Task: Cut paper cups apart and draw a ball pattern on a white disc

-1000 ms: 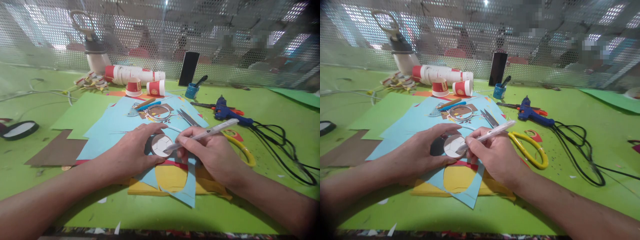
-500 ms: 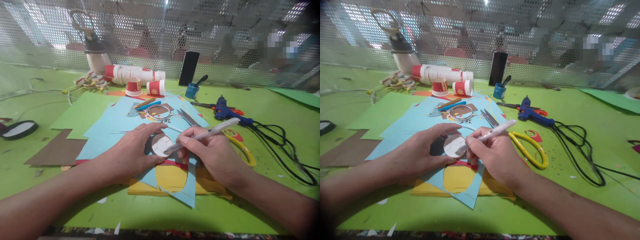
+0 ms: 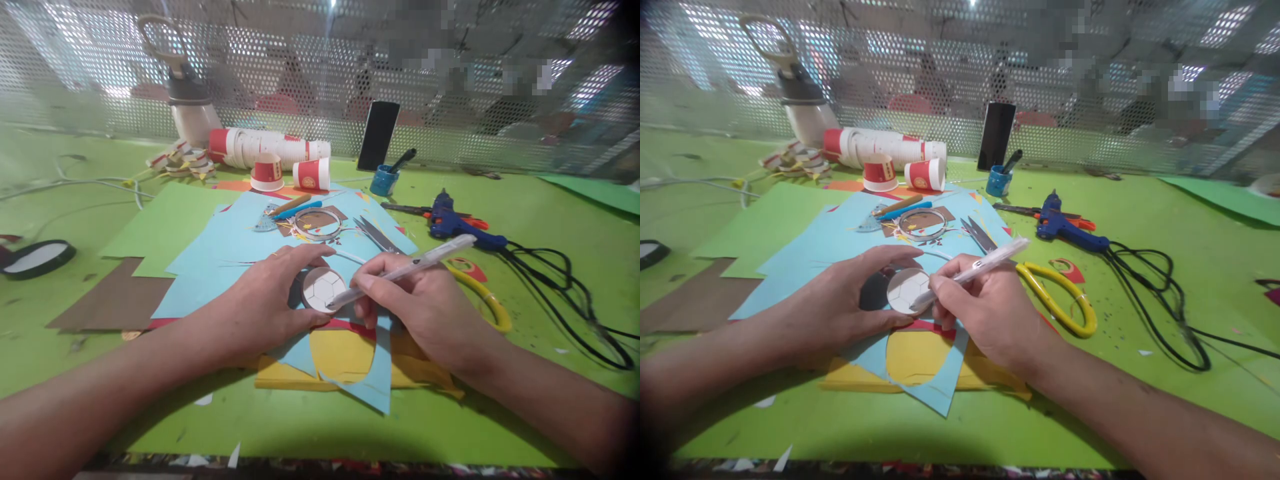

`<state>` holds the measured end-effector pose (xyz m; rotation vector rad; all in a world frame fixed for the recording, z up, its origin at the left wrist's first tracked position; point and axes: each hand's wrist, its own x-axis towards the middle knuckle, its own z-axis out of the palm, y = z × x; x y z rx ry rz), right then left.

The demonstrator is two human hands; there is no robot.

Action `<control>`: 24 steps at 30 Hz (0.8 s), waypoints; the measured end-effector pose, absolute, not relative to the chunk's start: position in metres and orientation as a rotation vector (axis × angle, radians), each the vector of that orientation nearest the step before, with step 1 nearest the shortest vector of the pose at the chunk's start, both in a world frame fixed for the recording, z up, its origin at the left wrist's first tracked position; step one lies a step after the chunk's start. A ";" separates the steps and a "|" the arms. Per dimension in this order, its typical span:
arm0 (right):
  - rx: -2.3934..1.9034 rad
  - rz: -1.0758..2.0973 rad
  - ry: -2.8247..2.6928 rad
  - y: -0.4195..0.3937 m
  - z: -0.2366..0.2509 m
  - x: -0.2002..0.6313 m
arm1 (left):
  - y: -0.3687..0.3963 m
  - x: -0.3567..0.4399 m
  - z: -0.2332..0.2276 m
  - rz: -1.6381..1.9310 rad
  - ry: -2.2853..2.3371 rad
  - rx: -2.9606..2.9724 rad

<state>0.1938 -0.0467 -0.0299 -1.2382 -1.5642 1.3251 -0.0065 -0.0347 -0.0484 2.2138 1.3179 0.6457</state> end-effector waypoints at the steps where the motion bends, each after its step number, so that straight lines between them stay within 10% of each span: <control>1: -1.245 1.321 -1.569 -0.047 -0.030 0.194 | -0.035 -0.007 -0.048 0.647 1.320 2.217; 24: -1.229 1.320 -1.600 -0.048 -0.032 0.196 | -0.036 -0.006 -0.045 0.644 1.324 2.224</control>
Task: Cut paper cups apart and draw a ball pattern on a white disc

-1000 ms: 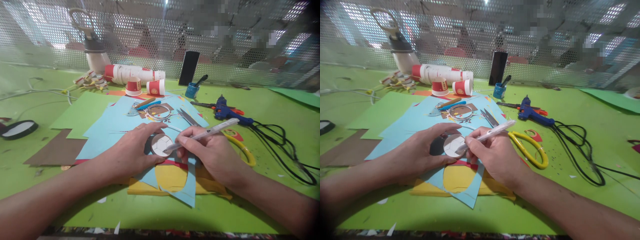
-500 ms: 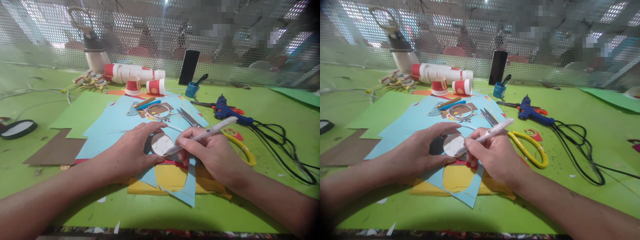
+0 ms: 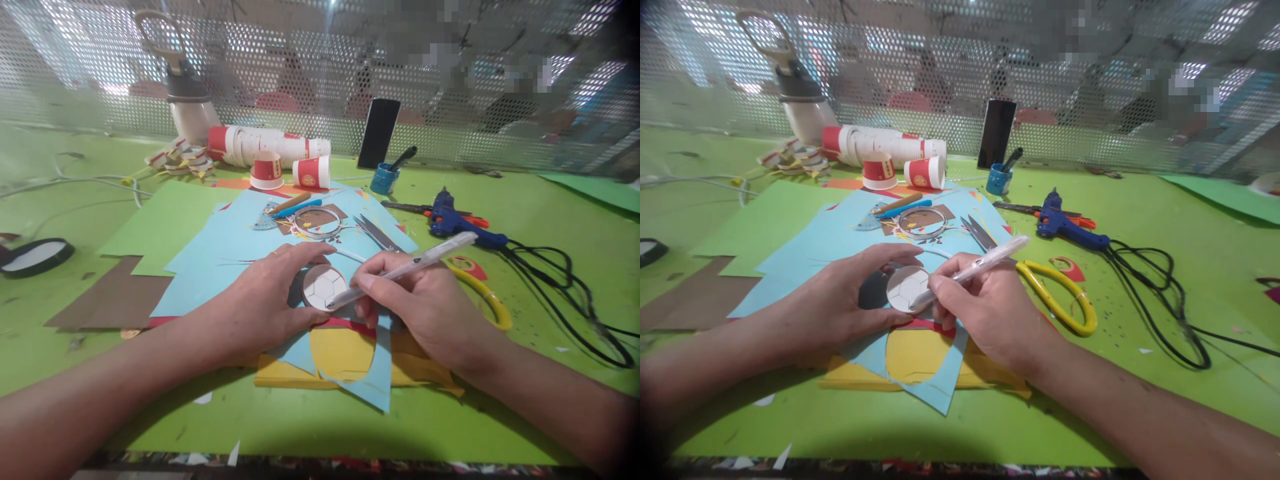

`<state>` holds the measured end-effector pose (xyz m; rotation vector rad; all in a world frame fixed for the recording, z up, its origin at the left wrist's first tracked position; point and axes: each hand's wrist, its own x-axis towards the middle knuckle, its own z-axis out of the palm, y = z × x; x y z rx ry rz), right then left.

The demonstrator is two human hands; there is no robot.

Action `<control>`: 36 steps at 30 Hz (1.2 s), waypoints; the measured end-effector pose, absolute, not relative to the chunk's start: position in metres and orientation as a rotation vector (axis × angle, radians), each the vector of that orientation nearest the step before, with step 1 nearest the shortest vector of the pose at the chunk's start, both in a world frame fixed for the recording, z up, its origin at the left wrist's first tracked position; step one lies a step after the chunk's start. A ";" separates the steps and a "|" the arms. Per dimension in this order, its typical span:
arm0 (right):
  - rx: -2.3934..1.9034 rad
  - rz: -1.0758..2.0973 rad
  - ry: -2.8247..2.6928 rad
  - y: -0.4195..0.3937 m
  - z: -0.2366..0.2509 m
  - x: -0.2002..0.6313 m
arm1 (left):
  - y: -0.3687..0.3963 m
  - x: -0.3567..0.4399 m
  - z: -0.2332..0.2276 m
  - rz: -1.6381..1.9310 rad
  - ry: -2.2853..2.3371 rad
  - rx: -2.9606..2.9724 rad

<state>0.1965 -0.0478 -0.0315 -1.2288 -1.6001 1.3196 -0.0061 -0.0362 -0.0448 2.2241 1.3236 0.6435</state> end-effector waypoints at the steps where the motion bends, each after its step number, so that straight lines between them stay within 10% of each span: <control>1: -1.232 1.321 -1.602 -0.048 -0.031 0.197 | -0.036 -0.006 -0.045 0.648 1.318 2.229; 24: -1.052 1.544 -1.438 -0.042 -0.036 0.202 | -0.037 -0.007 -0.045 0.674 1.273 2.234; 36: -1.220 0.995 -1.753 -0.042 -0.033 0.207 | -0.040 -0.006 -0.044 0.795 1.158 2.347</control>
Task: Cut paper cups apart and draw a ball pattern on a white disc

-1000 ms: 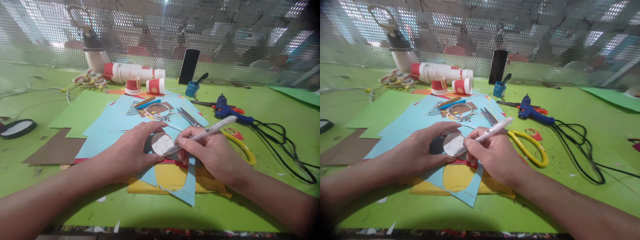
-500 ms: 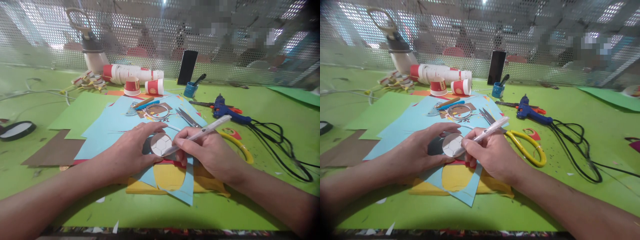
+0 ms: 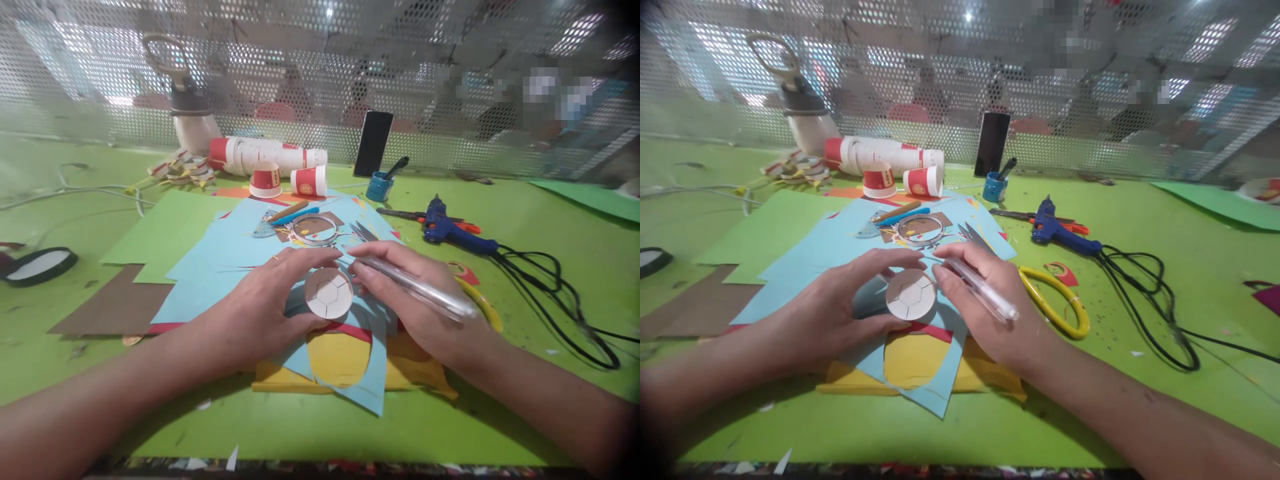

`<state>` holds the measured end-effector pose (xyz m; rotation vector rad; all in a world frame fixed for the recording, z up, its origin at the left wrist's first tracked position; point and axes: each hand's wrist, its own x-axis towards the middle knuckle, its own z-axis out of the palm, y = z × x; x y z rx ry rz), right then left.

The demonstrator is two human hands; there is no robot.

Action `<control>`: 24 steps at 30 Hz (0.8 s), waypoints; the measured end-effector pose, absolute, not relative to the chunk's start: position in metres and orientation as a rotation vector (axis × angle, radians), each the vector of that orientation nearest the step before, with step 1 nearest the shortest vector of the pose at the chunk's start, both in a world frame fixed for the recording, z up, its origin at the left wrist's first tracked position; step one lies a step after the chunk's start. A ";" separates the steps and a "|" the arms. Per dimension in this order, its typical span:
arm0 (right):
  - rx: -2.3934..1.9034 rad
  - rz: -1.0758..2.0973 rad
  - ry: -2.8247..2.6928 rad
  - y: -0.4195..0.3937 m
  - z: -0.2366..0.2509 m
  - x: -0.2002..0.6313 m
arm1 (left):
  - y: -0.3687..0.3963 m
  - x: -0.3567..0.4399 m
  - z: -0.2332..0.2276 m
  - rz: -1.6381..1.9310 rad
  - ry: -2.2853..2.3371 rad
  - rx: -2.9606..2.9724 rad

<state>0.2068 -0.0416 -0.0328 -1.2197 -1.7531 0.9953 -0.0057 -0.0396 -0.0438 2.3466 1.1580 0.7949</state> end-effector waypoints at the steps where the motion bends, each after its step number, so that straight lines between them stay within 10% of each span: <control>1: -1.214 1.000 -1.767 -0.042 -0.032 0.207 | -0.040 -0.006 -0.043 0.806 1.139 2.369; 24: -1.056 1.382 -1.440 -0.040 -0.035 0.204 | -0.042 -0.006 -0.047 0.954 1.043 2.419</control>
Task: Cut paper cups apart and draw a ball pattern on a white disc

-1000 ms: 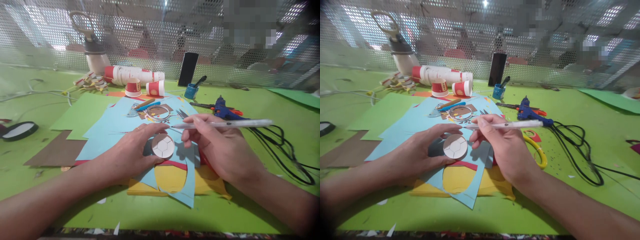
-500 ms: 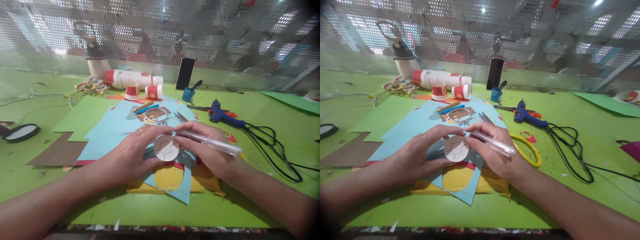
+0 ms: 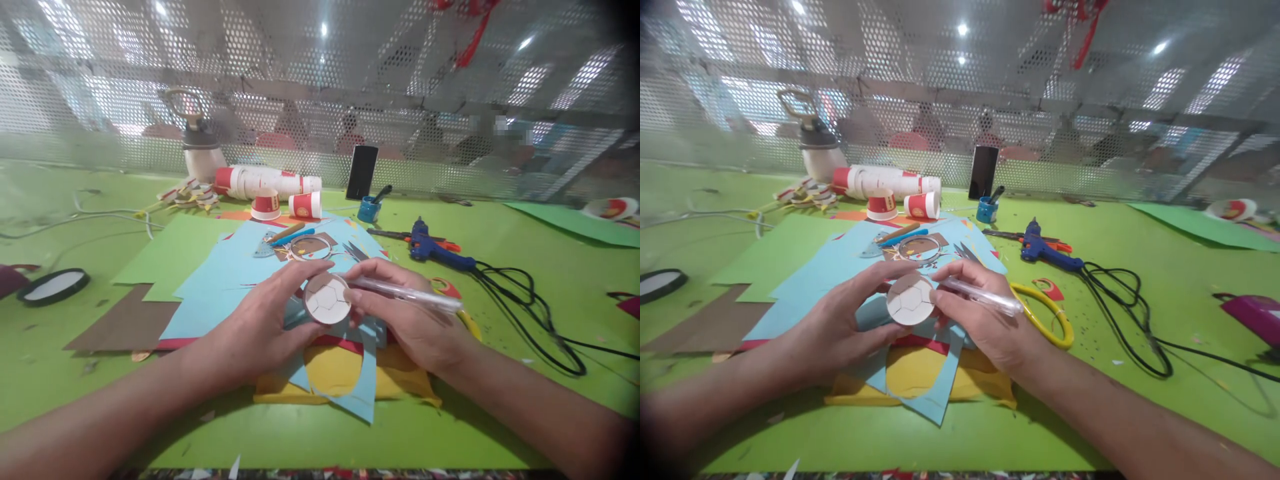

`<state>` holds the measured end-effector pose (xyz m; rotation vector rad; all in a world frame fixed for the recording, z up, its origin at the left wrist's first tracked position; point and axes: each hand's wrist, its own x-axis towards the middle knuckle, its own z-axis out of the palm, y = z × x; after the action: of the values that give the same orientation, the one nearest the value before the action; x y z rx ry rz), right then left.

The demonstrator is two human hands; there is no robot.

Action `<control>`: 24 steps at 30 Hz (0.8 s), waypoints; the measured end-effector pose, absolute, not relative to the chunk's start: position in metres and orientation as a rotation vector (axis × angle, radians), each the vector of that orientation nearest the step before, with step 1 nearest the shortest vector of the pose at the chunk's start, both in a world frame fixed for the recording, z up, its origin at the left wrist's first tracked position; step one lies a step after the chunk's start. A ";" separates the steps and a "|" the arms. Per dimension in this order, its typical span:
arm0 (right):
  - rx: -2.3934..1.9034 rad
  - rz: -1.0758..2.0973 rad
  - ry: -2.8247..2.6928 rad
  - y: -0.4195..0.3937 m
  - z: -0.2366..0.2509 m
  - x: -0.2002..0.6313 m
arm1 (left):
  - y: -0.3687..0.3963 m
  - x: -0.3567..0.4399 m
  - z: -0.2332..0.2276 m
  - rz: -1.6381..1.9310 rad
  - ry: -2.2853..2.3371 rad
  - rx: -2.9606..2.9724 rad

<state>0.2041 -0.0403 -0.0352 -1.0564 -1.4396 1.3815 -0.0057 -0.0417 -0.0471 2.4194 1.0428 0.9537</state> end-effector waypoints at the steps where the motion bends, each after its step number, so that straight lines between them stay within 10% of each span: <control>1: -1.043 1.400 -1.423 -0.041 -0.036 0.204 | -0.042 -0.006 -0.047 0.976 1.041 2.426; 24: -1.021 1.394 -1.540 -0.040 -0.032 0.207 | -0.041 -0.006 -0.039 0.862 0.758 2.425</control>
<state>0.2066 -0.0396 -0.0324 -1.0214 -1.5403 1.3938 -0.0056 -0.0406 -0.0388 2.4249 0.7577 0.8619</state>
